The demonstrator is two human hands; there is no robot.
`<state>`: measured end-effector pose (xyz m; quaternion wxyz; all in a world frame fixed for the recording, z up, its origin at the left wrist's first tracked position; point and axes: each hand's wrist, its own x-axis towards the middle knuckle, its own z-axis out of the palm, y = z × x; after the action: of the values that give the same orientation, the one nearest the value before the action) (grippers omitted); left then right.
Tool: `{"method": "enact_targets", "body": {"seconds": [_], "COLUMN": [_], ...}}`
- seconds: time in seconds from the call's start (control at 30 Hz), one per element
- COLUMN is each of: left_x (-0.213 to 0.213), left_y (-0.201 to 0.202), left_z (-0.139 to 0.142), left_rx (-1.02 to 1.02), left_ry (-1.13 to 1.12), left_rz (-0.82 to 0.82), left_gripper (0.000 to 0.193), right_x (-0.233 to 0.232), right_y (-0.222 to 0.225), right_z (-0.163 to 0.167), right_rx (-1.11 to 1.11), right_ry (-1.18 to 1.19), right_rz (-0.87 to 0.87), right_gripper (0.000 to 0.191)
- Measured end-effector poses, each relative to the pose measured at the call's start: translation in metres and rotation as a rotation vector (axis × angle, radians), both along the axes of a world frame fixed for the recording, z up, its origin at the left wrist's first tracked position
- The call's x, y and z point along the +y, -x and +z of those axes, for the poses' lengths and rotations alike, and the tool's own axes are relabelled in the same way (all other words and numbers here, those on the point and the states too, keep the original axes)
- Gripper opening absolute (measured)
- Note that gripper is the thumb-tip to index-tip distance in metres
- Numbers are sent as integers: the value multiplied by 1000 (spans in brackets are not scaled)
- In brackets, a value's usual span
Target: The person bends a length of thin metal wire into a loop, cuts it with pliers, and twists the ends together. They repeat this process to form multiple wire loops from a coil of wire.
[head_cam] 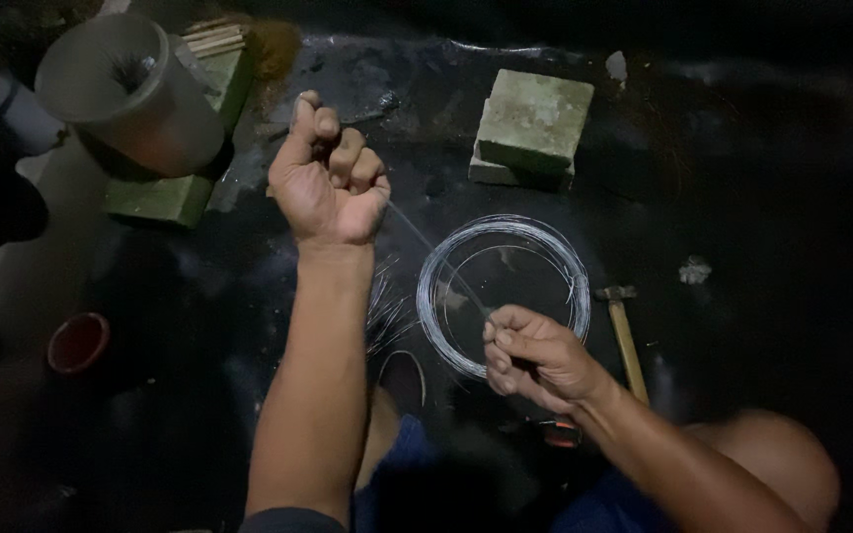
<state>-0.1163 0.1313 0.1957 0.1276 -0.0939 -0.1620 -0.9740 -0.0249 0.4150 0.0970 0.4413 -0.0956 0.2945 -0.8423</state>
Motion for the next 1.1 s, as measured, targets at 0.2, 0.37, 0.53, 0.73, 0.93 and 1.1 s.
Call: {"method": "enact_targets", "body": {"seconds": [0.2,0.37,0.53,0.73,0.93,1.1], "left_x": [13,28,32,32,35,24], "left_y": [-7,-12,-9,-10,-12,-12], "left_z": [7,9,10,11,17,20], "left_rx": [-44,14,-24,-118,-143,-184], "left_ry": [98,239,248,289,245,190], "left_rz": [25,127,130,239,215,244], "left_gripper": [11,14,15,14,12,12], "right_x": [0,-17,-24,-16,-26,-11], "right_y": [-1,-10,-16,-13,-21,-10], "right_z": [4,8,7,10,16,19], "right_rx": [199,688,998,890,885,382], "right_ry": [-155,-902,-896,-825,-829,-676], "right_rz": [6,-221,-367,-245,-353,-149], "right_gripper": [11,20,25,25,26,25]}}
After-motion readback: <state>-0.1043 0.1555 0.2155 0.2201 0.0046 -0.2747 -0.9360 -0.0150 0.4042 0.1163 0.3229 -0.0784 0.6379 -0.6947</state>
